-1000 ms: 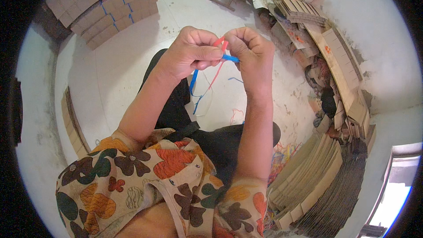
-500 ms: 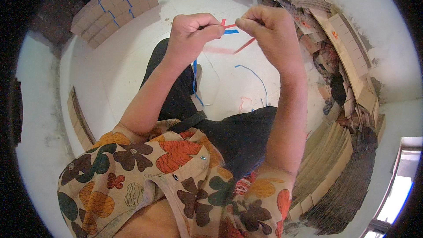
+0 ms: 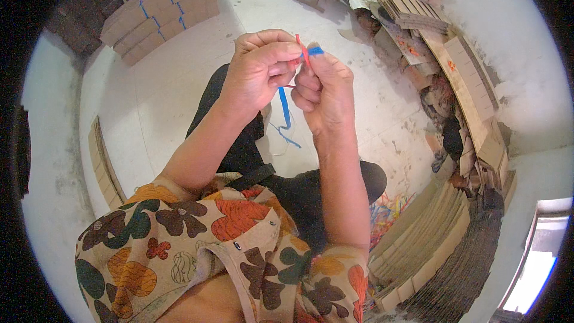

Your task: The person sits on the floor and bundles stacks of flat cardboard pieces using blue plastic straps. They wrap the straps around the stacks, tie them, and use scissors to trim the excess. The person then stacks the finished bundles and repeats the process with new stacks.

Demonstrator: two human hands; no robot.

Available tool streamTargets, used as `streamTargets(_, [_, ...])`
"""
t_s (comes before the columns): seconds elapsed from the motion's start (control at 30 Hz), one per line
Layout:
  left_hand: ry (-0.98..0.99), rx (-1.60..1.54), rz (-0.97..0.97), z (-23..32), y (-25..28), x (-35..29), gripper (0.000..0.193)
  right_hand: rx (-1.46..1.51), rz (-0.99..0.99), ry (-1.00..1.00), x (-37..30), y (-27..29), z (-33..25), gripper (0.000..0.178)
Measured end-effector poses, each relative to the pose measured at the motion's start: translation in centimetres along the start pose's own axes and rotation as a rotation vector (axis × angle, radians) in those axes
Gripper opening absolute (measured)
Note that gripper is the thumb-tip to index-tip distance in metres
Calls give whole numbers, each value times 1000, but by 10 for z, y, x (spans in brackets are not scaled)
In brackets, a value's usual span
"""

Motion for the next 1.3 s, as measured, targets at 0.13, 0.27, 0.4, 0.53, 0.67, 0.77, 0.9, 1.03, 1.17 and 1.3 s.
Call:
streamTargets(0.13, [46,19,-26,0,0,1,9,-92,-24,38,1,-1,-10,25])
streamTargets(0.27, [73,-6,-16,-2,1,1,9,-286,-19,174,2,0,-18,25])
streamTargets(0.4, [101,-50,-12,-6,2,0,9,-655,34,348,-1,-2,-28,30])
streamTargets(0.53, [81,-59,-108,-3,11,-1,13,-960,48,464,-3,-11,-39,35])
streamTargets(0.67, [34,92,-164,-1,17,0,17,-1122,-37,555,-5,-19,-44,36])
streamTargets(0.77, [49,171,-119,1,13,1,15,-1205,-48,595,-9,-25,-47,36])
streamTargets(0.9, [21,237,-97,4,12,0,12,-1290,-82,653,-13,-32,-48,37])
streamTargets(1.03, [-7,381,-108,4,11,1,10,-1392,-129,702,-16,-33,-48,36])
streamTargets(1.17, [-347,963,-180,20,9,7,10,-1193,-91,457,-18,-21,-59,35])
streamTargets(1.3, [-81,818,-223,11,31,3,10,-914,-3,196,-31,-2,-71,35])
Point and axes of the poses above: each hand's wrist, its own x-axis towards the middle knuckle, its own y-axis out of the back of the hand, z = x × y, the point moved 4 cm from there along x, towards the middle knuckle, and after that the axes turned 13 degrees about x, right-handed, at the moved point
